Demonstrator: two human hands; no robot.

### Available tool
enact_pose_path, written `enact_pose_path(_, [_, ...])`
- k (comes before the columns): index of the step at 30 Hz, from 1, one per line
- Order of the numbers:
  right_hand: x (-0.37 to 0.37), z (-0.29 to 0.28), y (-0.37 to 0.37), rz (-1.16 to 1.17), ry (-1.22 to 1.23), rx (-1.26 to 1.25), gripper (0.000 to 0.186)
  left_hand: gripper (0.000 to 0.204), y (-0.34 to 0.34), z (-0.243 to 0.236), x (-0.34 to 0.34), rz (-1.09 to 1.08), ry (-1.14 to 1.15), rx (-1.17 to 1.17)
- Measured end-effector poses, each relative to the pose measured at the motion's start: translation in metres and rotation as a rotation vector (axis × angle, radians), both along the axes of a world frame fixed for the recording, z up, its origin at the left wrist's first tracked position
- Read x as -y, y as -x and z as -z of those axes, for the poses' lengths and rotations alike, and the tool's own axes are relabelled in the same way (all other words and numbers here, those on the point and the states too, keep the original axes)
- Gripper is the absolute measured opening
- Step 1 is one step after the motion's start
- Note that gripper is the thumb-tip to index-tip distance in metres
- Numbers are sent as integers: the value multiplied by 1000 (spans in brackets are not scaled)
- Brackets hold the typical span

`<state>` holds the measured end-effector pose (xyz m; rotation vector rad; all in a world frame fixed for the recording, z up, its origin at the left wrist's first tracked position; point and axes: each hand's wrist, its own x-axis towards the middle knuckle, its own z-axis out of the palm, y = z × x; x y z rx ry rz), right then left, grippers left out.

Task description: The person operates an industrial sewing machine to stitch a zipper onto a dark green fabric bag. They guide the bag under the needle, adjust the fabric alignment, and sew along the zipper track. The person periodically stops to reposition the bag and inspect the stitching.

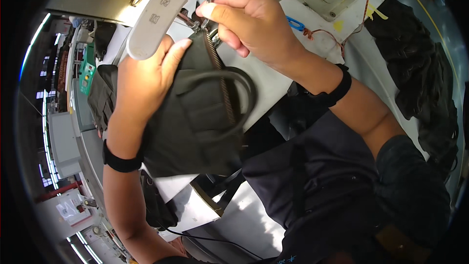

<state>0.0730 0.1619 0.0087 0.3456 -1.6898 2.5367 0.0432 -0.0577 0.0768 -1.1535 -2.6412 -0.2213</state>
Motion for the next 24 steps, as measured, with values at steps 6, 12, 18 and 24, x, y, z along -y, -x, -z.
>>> enact_pose_path(6, [-3,5,4,21,-94,-56,27,34,-17,7,-9,-99,-167,330])
enact_pose_path(12, [-8,6,-2,40,-142,-86,28,29,-19,15,-10,-126,-235,359])
enact_pose_path(18, [-49,57,-43,-48,-93,143,26,31,-8,19,-6,-163,-286,517])
enact_pose_path(24, [-20,64,-63,-193,46,85,29,37,-5,9,-5,-298,-440,865])
